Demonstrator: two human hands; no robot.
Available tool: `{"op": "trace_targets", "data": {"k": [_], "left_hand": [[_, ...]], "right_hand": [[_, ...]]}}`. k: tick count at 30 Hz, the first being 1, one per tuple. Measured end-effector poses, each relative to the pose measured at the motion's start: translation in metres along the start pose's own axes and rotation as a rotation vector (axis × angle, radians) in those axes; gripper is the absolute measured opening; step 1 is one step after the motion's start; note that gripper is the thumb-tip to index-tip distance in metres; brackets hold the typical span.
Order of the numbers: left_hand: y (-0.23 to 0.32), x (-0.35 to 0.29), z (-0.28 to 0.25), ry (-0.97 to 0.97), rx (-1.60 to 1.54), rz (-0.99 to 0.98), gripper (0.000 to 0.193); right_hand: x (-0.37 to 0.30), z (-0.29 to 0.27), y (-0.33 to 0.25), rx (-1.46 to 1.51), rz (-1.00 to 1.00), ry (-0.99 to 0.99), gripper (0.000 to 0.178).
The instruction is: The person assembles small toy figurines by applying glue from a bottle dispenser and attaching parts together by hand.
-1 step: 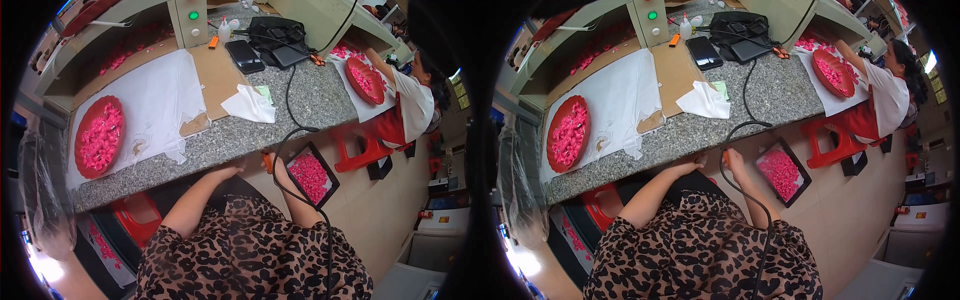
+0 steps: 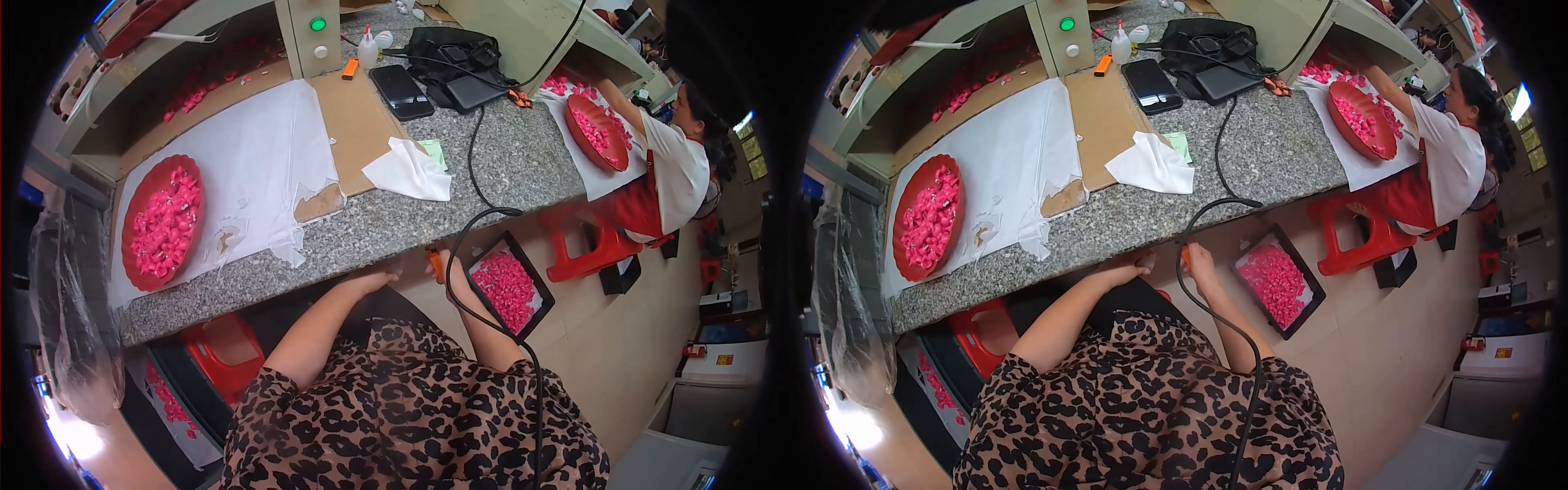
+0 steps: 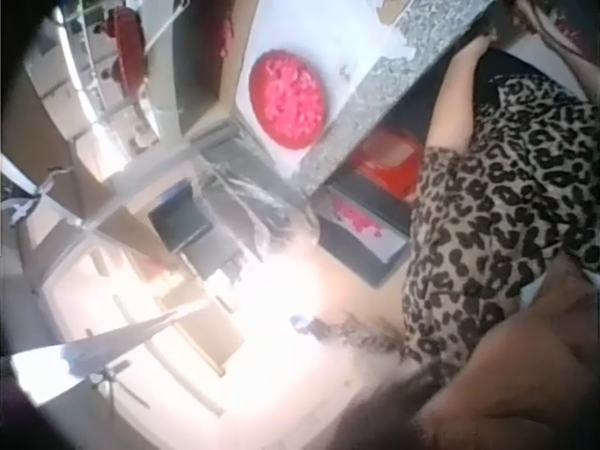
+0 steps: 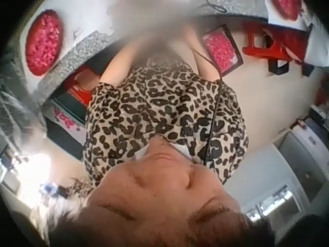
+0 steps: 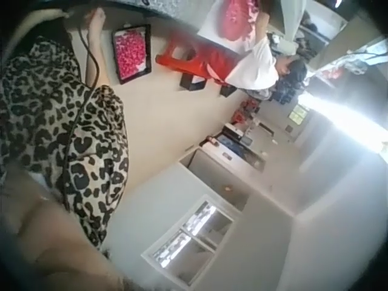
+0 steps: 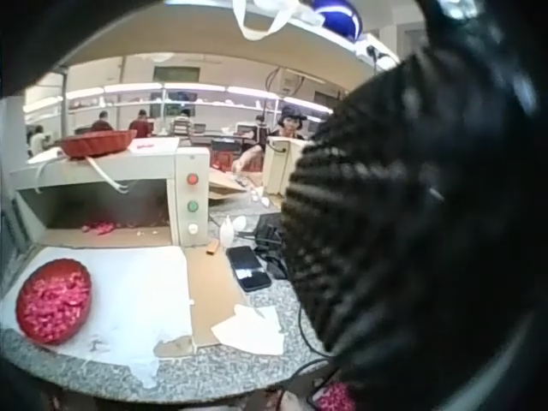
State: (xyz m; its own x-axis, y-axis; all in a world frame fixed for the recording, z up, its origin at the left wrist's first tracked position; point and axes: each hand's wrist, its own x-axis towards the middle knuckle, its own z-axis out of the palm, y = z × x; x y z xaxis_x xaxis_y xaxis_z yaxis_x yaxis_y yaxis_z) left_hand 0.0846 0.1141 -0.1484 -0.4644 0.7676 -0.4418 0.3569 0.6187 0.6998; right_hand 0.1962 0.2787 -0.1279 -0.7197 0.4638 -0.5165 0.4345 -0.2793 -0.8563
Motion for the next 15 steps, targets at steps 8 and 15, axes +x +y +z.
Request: {"op": "trace_targets", "data": {"k": [8,15], "left_hand": [[0.004,0.0,-0.011,-0.062,-0.06,-0.018,0.053],[0.028,-0.016,-0.027,-0.087,0.022,-0.006,0.054]], "right_hand": [[0.028,0.013,0.025,-0.429,-0.132,0.098,0.049],[0.013,0.023,-0.002,-0.73,-0.16,0.238,0.046]]}}
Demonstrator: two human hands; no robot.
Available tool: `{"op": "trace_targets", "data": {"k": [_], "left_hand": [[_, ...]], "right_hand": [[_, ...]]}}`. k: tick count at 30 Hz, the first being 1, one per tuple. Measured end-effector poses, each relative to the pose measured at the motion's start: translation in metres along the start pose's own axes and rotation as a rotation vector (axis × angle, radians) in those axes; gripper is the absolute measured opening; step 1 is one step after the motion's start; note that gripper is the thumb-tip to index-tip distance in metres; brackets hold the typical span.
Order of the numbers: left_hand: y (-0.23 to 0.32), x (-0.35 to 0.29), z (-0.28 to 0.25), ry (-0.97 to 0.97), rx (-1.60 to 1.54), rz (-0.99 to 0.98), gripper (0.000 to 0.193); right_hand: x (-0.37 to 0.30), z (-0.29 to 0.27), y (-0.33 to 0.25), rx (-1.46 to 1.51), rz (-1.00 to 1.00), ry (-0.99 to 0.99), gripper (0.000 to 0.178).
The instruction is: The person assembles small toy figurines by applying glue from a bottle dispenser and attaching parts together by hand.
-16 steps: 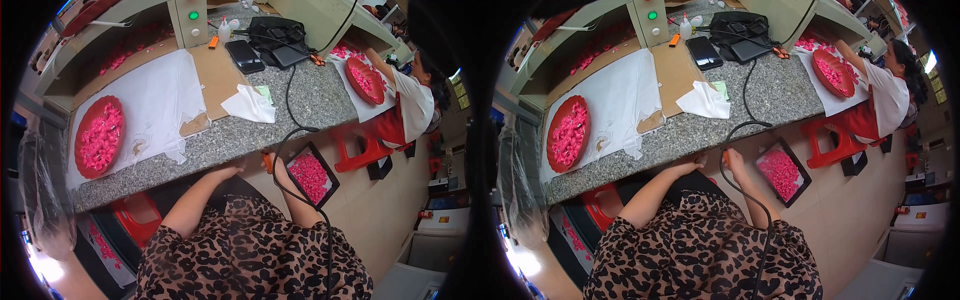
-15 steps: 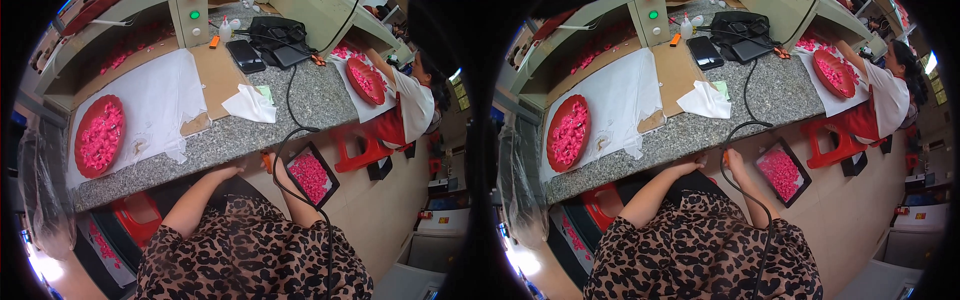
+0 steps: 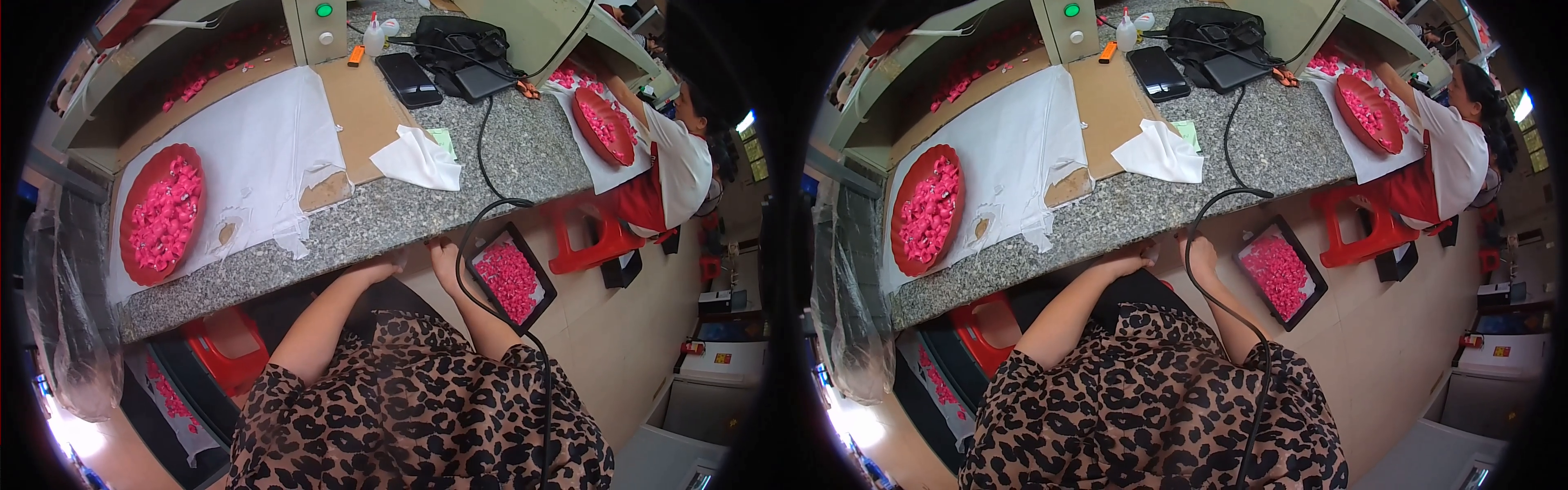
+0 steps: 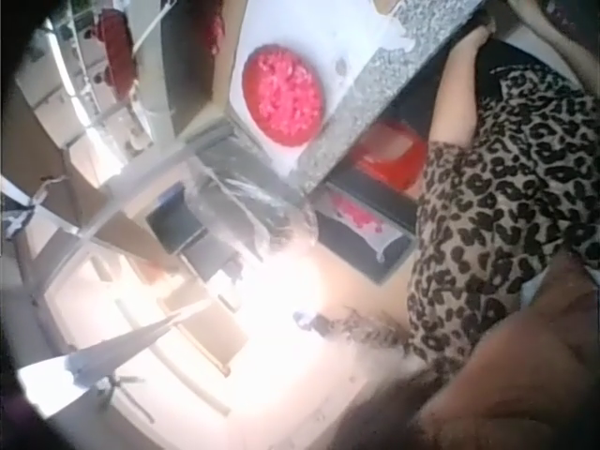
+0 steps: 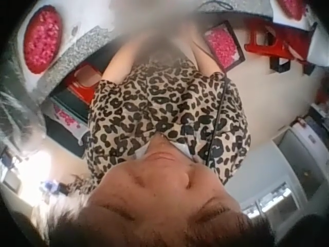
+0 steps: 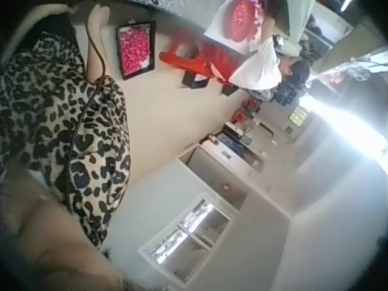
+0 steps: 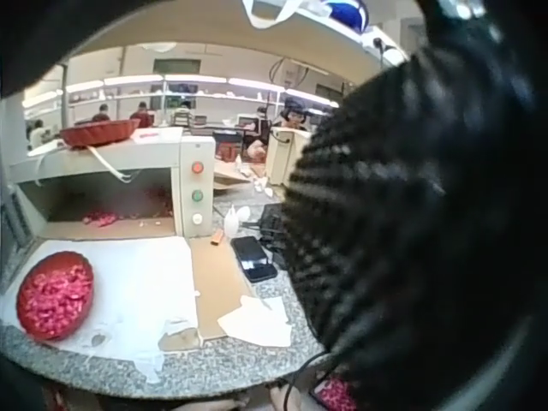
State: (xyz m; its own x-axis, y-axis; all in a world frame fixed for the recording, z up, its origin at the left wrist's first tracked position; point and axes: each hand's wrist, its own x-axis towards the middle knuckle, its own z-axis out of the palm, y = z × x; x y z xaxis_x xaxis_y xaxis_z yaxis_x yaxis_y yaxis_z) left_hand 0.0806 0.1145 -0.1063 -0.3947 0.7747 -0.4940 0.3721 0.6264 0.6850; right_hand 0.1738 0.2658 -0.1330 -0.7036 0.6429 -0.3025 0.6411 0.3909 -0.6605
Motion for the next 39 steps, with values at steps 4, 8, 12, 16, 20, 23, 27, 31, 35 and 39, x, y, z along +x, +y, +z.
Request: {"op": "trace_targets", "data": {"k": [4,8,12,16,20,23,27,31,35,39], "left_hand": [[0.003,0.003,0.0,-0.019,0.021,-0.034,0.054],[-0.003,0.005,0.006,0.062,0.04,-0.027,0.054],[0.006,-0.002,0.001,0.037,0.05,0.008,0.054],[0.006,-0.001,0.001,0.014,0.074,-0.006,0.054],[-0.006,0.005,0.009,0.059,0.037,-0.023,0.054],[-0.002,0.006,0.005,0.034,0.024,-0.018,0.053],[0.006,0.005,-0.002,-0.047,0.055,-0.06,0.051],[0.001,0.005,0.004,0.024,0.086,-0.031,0.051],[-0.006,0.006,0.008,0.057,0.079,-0.008,0.051],[0.001,0.004,0.002,0.02,0.077,-0.026,0.052]], "right_hand": [[-0.005,0.0,-0.006,-0.08,0.004,0.064,0.044],[-0.009,-0.002,-0.014,-0.109,-0.099,0.118,0.039],[-0.01,-0.003,-0.015,-0.195,-0.115,0.114,0.043],[-0.013,-0.005,-0.016,-0.197,-0.114,0.114,0.042],[-0.011,0.0,-0.012,-0.191,-0.103,0.131,0.041],[-0.006,0.005,-0.005,-0.198,-0.106,0.162,0.039],[-0.005,0.006,-0.002,-0.21,-0.128,0.171,0.042],[-0.007,0.004,-0.006,-0.238,-0.133,0.184,0.04],[-0.008,0.001,-0.011,-0.291,-0.176,0.199,0.037],[-0.009,0.0,-0.01,-0.3,-0.199,0.201,0.036]]}}
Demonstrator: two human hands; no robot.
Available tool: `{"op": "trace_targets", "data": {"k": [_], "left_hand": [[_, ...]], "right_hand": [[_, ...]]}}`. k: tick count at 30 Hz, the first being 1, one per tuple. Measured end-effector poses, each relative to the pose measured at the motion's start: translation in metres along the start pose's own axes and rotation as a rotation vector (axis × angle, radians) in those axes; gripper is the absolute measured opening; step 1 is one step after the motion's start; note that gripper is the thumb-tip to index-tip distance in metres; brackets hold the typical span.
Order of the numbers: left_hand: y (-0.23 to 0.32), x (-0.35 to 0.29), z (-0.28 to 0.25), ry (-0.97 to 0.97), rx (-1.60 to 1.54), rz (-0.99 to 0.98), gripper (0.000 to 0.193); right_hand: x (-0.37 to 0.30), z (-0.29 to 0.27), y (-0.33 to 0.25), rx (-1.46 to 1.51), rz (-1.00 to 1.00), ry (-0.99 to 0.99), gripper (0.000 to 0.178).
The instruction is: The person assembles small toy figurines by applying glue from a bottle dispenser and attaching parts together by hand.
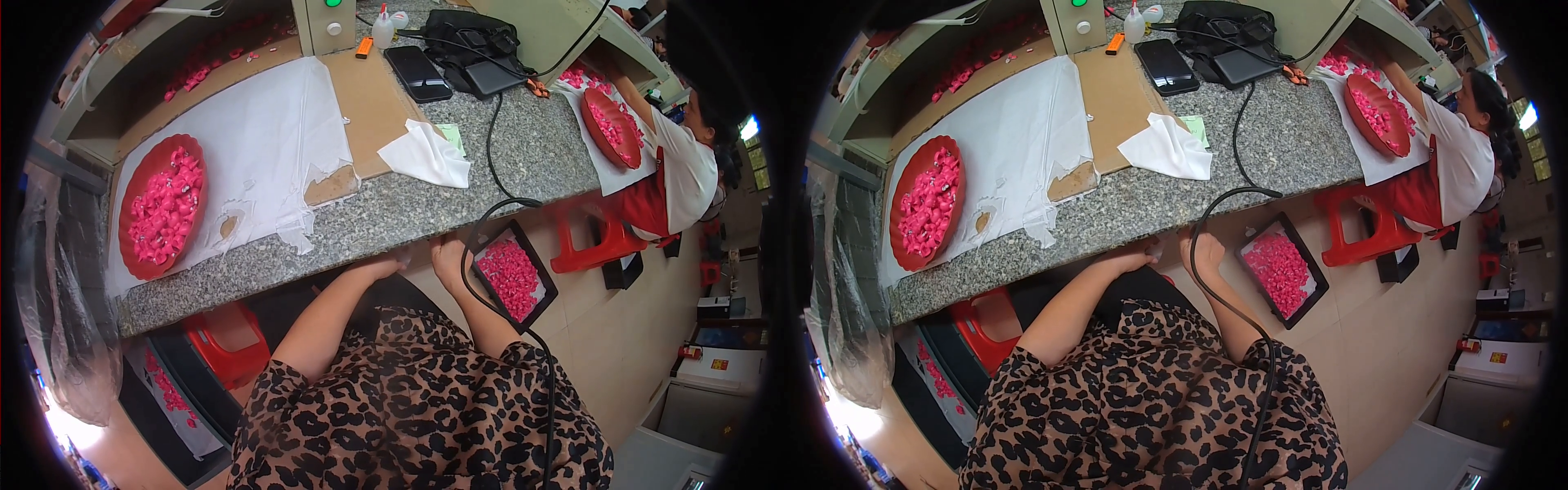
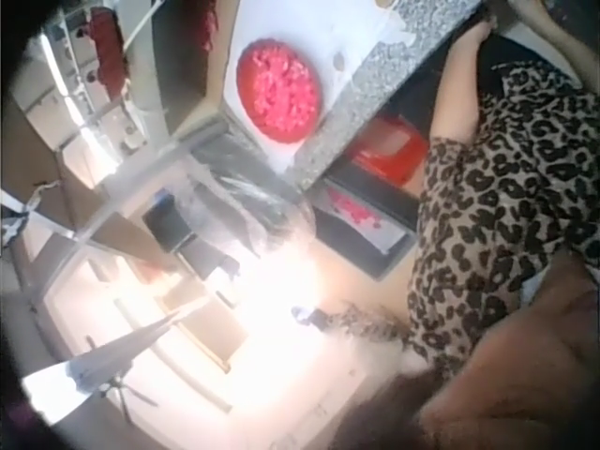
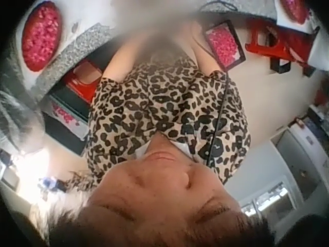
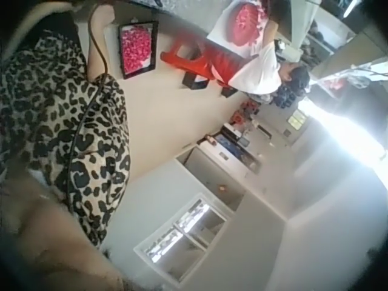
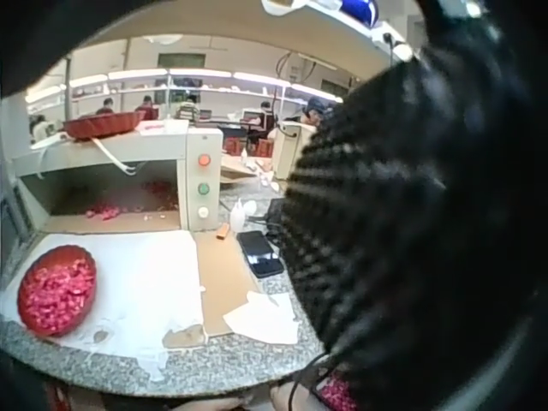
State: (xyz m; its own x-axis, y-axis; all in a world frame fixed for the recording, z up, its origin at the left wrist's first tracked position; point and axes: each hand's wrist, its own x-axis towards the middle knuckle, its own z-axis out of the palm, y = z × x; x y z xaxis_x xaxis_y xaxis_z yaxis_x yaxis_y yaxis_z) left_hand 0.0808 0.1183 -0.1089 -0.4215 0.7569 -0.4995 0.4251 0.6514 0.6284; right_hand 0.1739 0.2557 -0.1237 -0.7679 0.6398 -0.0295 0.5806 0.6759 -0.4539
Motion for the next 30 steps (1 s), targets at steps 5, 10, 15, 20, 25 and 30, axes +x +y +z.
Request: {"op": "trace_targets", "data": {"k": [5,10,15,20,25,30], "left_hand": [[0.011,-0.008,-0.008,-0.045,0.068,-0.012,0.052],[0.003,-0.004,-0.001,0.007,0.047,0.0,0.052],[0.001,-0.002,0.001,-0.007,0.005,-0.002,0.053],[0.006,-0.006,-0.004,-0.032,-0.036,0.044,0.052],[-0.005,-0.001,0.006,0.034,0.016,0.074,0.051],[-0.008,0.003,0.01,0.052,0.018,0.022,0.051]], "right_hand": [[0.0,-0.001,-0.001,-0.005,0.025,0.003,0.035],[0.0,-0.001,-0.002,-0.018,0.038,0.003,0.037],[0.0,0.001,0.0,-0.015,0.065,-0.034,0.037],[0.0,0.0,0.0,0.008,0.09,-0.031,0.037],[0.0,-0.003,-0.003,0.001,0.095,-0.053,0.038],[-0.002,-0.009,-0.008,0.025,0.087,-0.072,0.039]]}}
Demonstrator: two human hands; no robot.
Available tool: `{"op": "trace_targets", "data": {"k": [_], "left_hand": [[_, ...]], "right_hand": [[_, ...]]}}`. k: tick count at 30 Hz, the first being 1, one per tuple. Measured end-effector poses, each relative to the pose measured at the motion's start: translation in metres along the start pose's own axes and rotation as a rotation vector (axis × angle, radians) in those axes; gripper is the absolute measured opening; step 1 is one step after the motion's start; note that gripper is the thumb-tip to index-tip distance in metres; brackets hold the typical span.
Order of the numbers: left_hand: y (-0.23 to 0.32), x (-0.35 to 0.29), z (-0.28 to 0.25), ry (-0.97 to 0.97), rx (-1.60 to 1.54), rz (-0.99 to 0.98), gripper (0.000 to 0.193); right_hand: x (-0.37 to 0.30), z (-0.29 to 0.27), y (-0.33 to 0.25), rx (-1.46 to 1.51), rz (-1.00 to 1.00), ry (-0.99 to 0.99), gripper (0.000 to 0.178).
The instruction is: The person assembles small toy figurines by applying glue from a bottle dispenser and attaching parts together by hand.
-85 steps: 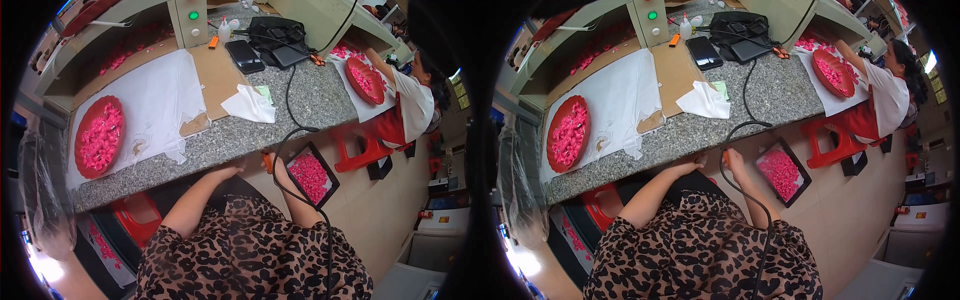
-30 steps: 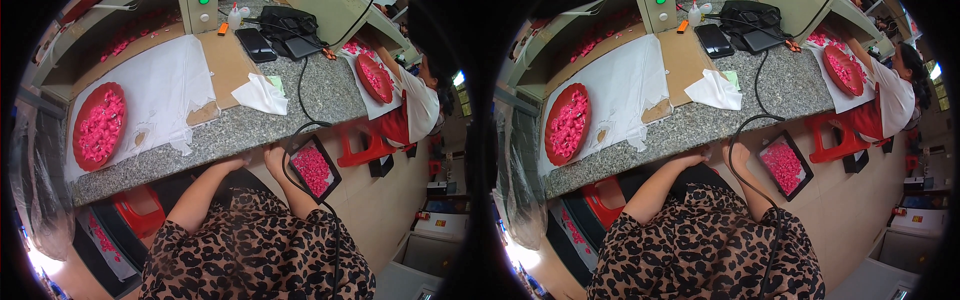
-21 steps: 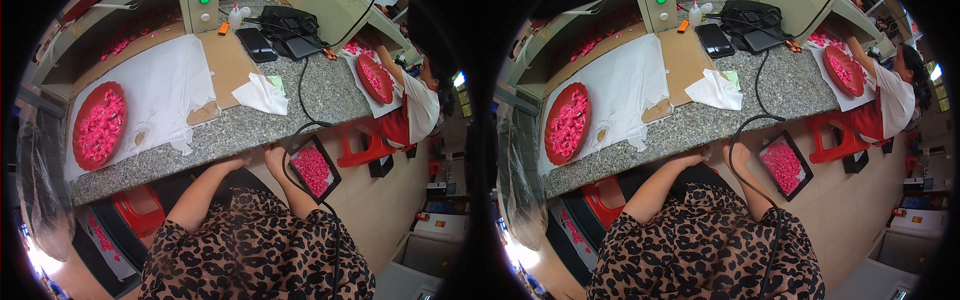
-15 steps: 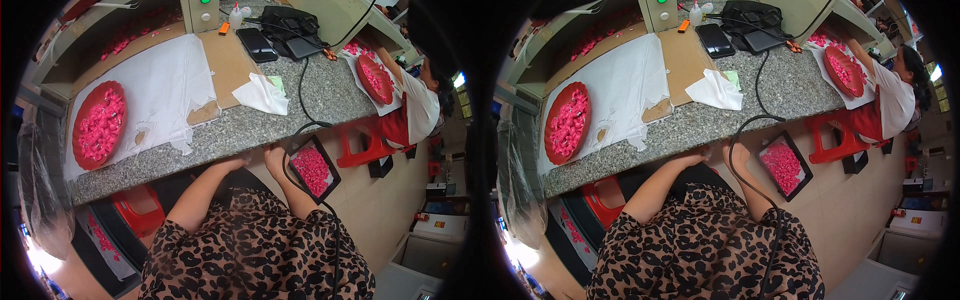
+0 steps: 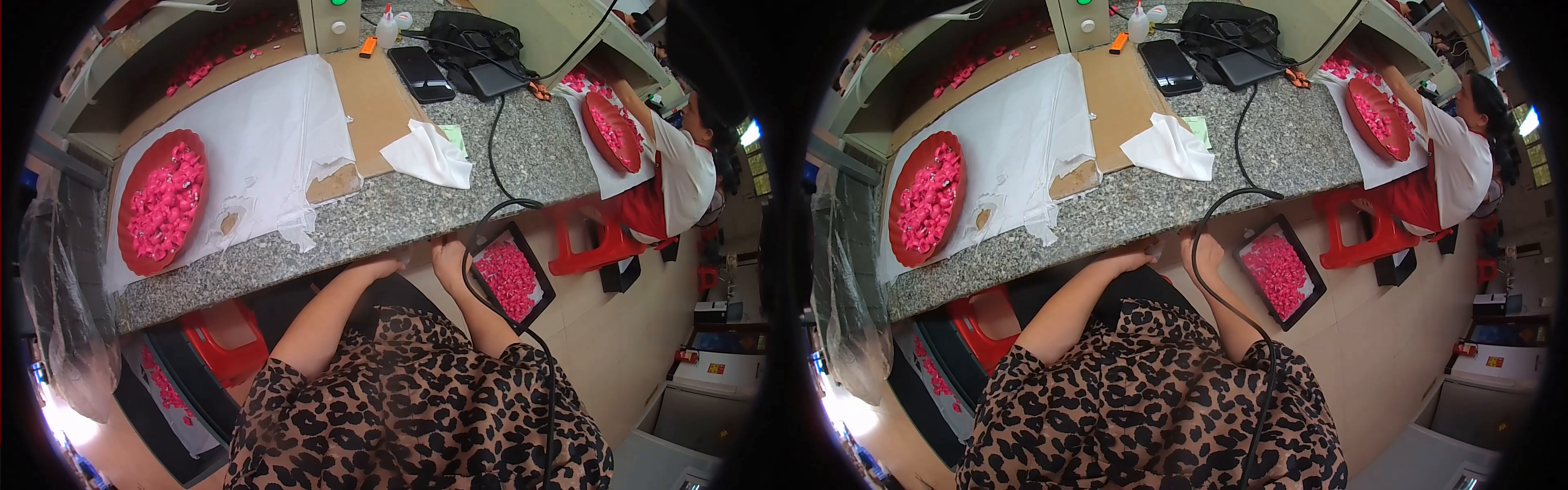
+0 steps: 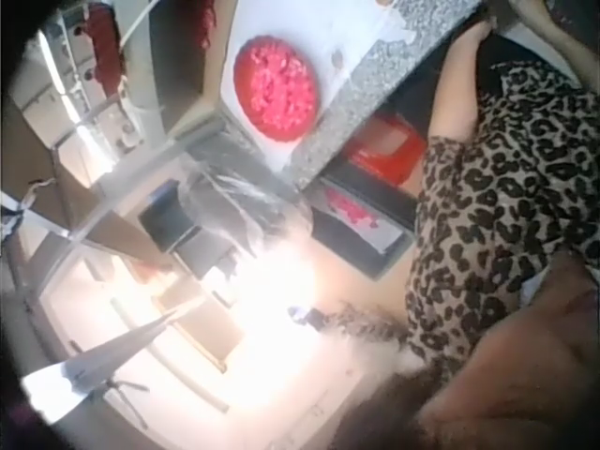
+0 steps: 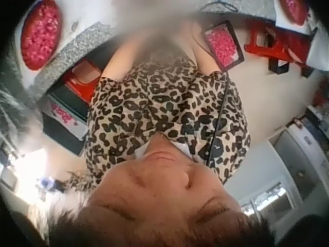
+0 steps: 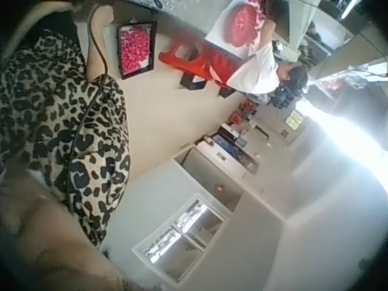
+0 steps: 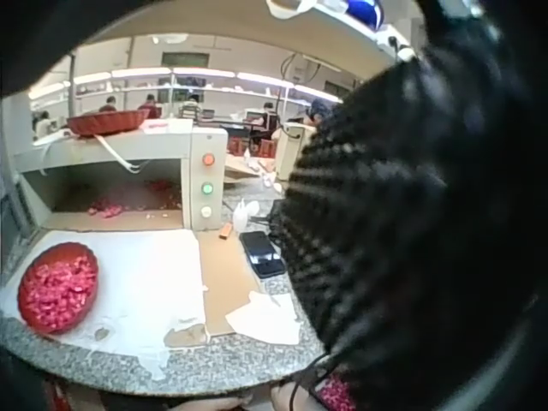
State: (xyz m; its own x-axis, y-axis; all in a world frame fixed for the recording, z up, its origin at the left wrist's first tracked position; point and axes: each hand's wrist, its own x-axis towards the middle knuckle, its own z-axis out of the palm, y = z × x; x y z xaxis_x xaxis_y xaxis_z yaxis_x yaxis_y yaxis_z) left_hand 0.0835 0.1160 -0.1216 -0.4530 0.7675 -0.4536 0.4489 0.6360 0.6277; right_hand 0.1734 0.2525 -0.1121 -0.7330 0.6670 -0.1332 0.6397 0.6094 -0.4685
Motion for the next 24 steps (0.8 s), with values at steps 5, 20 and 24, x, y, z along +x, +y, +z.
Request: {"op": "trace_targets", "data": {"k": [5,20,24], "left_hand": [[0.014,-0.004,-0.014,-0.098,-0.043,-0.06,0.053],[0.009,-0.006,-0.013,-0.064,-0.03,-0.023,0.052],[0.004,-0.003,-0.007,-0.04,-0.06,-0.03,0.049]], "right_hand": [[-0.001,-0.003,-0.001,-0.012,0.005,-0.003,0.039],[0.002,0.008,0.007,-0.002,-0.019,-0.003,0.042],[0.0,0.004,0.003,0.013,-0.028,-0.013,0.04]]}}
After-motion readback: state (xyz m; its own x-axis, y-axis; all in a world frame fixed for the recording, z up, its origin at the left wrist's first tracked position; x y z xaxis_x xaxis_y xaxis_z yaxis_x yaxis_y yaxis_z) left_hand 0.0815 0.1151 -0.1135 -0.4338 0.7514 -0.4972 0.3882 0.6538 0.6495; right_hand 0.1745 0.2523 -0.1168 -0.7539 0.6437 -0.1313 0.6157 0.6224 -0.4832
